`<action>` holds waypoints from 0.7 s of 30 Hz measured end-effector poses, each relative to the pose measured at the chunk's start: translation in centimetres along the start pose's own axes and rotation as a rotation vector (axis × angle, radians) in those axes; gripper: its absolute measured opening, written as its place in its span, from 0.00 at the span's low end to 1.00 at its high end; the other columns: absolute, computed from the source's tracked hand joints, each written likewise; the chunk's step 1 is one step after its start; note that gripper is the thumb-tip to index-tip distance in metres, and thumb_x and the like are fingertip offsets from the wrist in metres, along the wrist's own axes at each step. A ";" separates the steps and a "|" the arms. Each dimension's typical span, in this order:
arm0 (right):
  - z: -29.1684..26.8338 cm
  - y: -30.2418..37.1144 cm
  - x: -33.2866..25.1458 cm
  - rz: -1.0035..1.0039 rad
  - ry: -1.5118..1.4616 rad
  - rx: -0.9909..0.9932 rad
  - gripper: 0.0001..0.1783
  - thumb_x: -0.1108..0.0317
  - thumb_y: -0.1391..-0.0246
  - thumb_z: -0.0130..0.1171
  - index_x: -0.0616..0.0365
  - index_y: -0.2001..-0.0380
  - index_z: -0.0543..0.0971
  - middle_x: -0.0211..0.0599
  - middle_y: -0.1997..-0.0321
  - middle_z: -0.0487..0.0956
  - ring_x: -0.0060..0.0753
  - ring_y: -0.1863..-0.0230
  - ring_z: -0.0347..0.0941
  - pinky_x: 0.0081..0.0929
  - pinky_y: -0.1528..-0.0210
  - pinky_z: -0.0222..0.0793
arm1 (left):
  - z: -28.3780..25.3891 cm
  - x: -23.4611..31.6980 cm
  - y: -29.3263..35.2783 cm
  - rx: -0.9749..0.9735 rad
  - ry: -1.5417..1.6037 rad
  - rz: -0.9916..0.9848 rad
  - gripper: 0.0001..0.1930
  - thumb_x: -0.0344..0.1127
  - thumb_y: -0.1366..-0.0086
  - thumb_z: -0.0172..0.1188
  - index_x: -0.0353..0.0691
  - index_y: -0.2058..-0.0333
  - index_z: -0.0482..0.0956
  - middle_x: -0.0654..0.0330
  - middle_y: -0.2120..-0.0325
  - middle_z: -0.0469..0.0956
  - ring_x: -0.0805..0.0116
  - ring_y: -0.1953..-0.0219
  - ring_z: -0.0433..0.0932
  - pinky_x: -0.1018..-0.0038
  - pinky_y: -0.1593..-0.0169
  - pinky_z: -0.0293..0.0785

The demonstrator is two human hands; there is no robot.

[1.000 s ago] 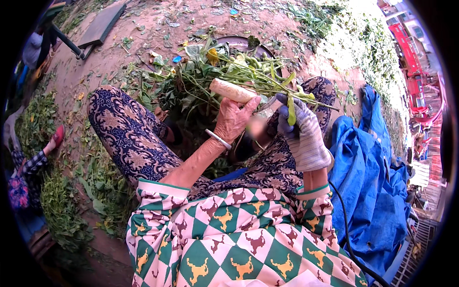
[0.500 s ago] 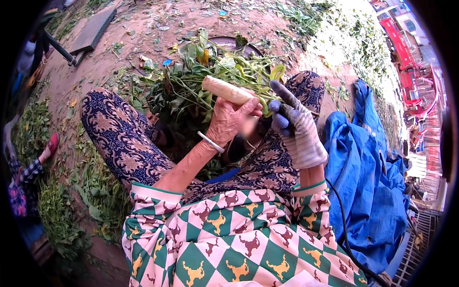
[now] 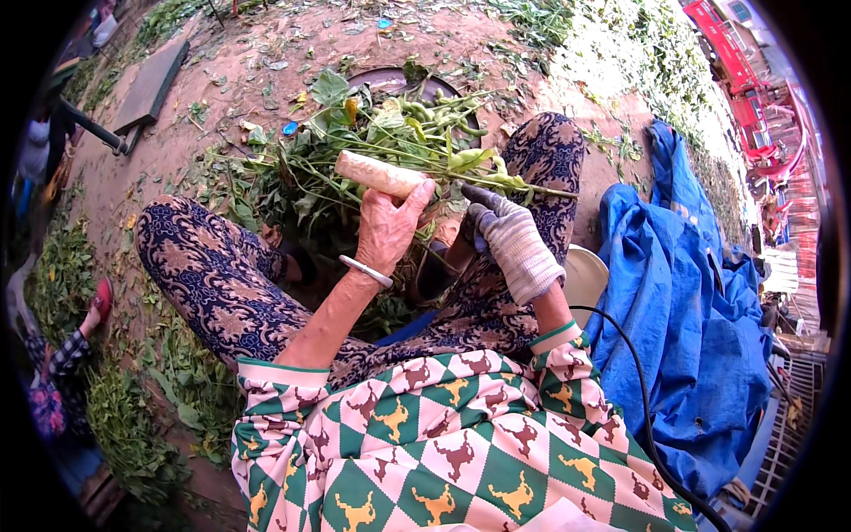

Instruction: The person sits on the ground and uses a knife to trim the stems and leaves off of green vegetables, likely okra, placing the trimmed pieces into a bowl.

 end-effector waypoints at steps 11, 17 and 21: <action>1.8 -2.1 1.3 0.055 -0.455 0.077 0.23 0.70 0.46 0.51 0.54 0.44 0.67 0.28 0.81 0.70 0.16 0.85 0.61 0.18 0.85 0.59 | 2.0 -0.5 -1.1 -0.040 0.190 -0.023 0.13 0.42 0.43 0.61 0.40 0.64 0.78 0.68 0.70 0.77 0.81 0.67 0.73 0.82 0.66 0.68; 1.6 -3.7 0.8 0.019 -0.346 0.037 0.09 0.63 0.43 0.51 0.57 0.69 0.73 0.26 0.85 0.67 0.17 0.87 0.60 0.18 0.87 0.55 | 2.0 0.0 -1.3 -0.064 0.275 -0.081 0.14 0.41 0.43 0.62 0.37 0.63 0.78 0.68 0.71 0.77 0.81 0.68 0.72 0.82 0.64 0.68; 2.6 -5.9 1.0 -0.543 0.378 0.045 0.07 0.67 0.46 0.50 0.58 0.67 0.74 0.30 0.84 0.70 0.23 0.85 0.66 0.22 0.86 0.59 | 1.0 0.2 -1.3 -0.080 0.150 -0.059 0.12 0.37 0.42 0.61 0.35 0.63 0.77 0.65 0.69 0.78 0.79 0.67 0.74 0.82 0.61 0.69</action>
Point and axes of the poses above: each hand's wrist, its own y-axis away from the middle knuckle, its own z-axis out of the palm, x = y × z, the point moved 10 cm from there along -y, towards the middle knuckle
